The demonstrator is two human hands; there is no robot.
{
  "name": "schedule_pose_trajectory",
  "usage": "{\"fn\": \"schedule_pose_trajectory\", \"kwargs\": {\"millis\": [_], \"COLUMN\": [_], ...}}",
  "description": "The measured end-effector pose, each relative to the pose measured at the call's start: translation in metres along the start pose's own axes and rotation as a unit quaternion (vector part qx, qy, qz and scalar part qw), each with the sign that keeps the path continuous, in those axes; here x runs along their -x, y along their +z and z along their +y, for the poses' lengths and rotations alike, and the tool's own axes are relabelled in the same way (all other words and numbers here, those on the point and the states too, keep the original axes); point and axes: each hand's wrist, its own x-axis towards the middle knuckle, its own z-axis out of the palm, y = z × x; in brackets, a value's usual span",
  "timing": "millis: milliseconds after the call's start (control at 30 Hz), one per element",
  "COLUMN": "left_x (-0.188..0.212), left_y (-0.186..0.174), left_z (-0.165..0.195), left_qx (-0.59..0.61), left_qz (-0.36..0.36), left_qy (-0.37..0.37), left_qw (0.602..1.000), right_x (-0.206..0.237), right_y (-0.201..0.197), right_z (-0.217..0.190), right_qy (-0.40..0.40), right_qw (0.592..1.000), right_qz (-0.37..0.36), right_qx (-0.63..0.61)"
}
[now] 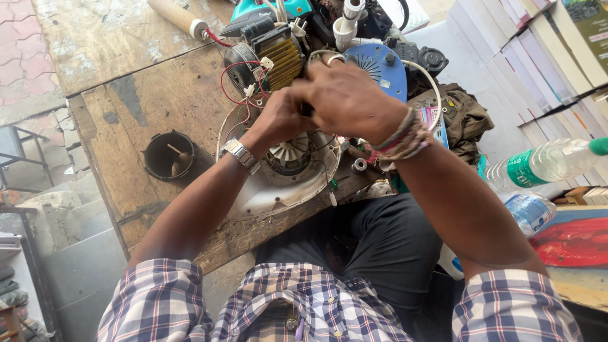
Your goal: The person disassembles a small white appliance, removes the motor and fan assembly, and manipulates the internal wiring. They separate the housing halves, inspect the motor, and reposition components on the workbench.
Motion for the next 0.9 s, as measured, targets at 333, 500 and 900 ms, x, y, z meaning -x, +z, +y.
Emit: {"fn": "schedule_pose_trajectory", "kwargs": {"millis": [333,500,900], "left_x": [0.007,0.026,0.149], "left_y": [-0.007,-0.028,-0.064], "left_z": [0.021,0.053,0.049], "left_qx": [-0.004,-0.060,-0.137], "left_qz": [-0.014,-0.047,0.355], "left_qy": [0.018,-0.029,0.055], "left_qw": [1.000,0.997,0.923], "right_x": [0.016,0.103,-0.019], "right_y": [0.017,0.019,0.225], "right_z": [0.008,0.076,0.149], "right_qy": [-0.016,0.001,0.361], "right_qw": [0.968,0.878,0.828], "right_qz": [0.213,0.400,0.265], "right_qx": [-0.132,-0.264,-0.336]}}
